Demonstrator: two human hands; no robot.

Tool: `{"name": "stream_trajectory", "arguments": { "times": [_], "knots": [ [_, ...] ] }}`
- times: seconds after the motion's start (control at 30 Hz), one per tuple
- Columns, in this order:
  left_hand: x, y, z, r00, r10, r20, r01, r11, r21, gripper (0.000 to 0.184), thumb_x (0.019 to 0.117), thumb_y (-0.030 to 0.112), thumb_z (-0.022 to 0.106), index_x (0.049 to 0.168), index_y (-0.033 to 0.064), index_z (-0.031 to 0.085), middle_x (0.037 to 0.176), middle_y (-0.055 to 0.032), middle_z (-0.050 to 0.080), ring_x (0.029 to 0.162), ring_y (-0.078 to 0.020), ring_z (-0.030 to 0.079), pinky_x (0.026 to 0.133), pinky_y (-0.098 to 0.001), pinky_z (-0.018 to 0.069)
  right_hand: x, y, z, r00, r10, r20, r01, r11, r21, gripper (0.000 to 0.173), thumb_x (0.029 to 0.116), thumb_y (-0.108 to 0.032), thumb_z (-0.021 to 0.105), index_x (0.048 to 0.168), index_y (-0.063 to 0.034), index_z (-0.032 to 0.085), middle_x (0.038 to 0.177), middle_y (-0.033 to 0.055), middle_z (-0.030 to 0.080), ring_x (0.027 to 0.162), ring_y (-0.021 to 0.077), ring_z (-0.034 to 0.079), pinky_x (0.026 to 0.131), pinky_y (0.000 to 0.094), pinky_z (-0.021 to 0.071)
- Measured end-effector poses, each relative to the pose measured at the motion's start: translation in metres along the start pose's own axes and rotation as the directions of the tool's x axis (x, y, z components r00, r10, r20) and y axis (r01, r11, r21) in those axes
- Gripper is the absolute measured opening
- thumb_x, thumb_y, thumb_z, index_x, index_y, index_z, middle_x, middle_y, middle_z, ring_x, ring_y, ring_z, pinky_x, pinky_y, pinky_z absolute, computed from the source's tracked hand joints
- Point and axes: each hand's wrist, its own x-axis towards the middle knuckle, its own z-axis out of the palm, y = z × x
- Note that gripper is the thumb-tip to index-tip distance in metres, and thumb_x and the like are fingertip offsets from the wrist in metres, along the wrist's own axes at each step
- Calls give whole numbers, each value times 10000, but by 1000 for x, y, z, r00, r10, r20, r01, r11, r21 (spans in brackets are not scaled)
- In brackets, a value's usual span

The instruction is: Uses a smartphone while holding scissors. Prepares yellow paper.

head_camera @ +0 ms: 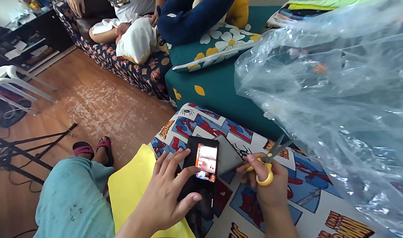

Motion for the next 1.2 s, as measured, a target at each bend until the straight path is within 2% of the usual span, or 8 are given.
{"name": "stream_trajectory", "arguments": {
  "times": [1.2],
  "knots": [
    [-2,-3,2,998,-25,52,24,1000,12,675,1020,703,182,1366,289,588,1583,-31,431,1518,-215,320,1230,-567,251,1,1,0,1000,-8,14,8,1000,22,181,976,-301,593,915,-152,675,645,3,701,396,74,560,350,208,450]
  ]
}}
